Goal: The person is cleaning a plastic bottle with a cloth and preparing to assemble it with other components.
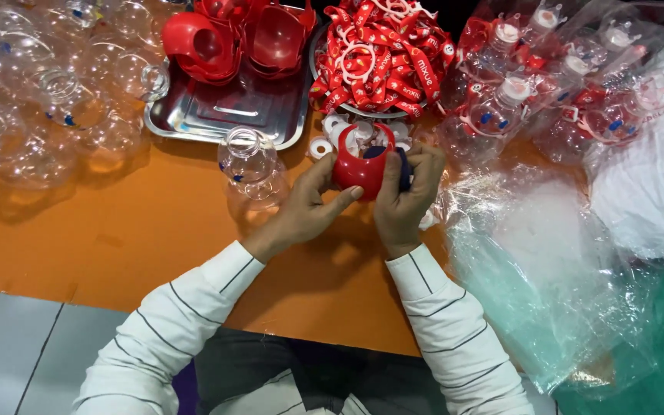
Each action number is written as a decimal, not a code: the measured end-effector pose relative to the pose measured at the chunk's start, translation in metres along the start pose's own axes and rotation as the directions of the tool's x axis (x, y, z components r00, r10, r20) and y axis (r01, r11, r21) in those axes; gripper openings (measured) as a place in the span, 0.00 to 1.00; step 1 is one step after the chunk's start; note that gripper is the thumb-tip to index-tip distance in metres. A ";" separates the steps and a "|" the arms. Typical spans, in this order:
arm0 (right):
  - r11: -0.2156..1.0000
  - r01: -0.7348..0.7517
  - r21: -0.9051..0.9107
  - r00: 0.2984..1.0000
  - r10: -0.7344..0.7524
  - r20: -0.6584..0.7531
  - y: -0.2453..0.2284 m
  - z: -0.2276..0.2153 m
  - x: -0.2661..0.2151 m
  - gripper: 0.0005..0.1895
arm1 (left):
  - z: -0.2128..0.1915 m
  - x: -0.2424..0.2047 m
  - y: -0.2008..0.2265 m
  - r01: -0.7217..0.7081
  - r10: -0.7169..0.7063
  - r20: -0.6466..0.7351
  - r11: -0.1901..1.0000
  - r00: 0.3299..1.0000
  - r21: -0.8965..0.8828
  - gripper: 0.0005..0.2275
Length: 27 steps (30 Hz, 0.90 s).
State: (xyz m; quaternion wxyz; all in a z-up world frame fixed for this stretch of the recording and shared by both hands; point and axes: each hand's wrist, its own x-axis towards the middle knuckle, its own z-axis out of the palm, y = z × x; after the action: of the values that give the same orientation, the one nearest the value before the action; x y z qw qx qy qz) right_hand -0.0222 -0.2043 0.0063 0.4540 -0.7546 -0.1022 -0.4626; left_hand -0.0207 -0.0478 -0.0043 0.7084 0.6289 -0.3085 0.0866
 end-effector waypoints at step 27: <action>0.989 0.145 0.015 0.917 -0.140 0.375 0.001 0.011 -0.013 0.23 | 0.013 0.003 -0.042 0.171 -0.153 0.076 0.842 0.985 -0.512 0.13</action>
State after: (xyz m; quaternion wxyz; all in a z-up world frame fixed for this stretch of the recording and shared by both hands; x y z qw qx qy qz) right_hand -0.0219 -0.1935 -0.0062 0.3863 -0.8226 -0.2385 -0.3424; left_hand -0.0006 -0.0691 -0.0379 0.8508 0.4407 -0.2776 -0.0697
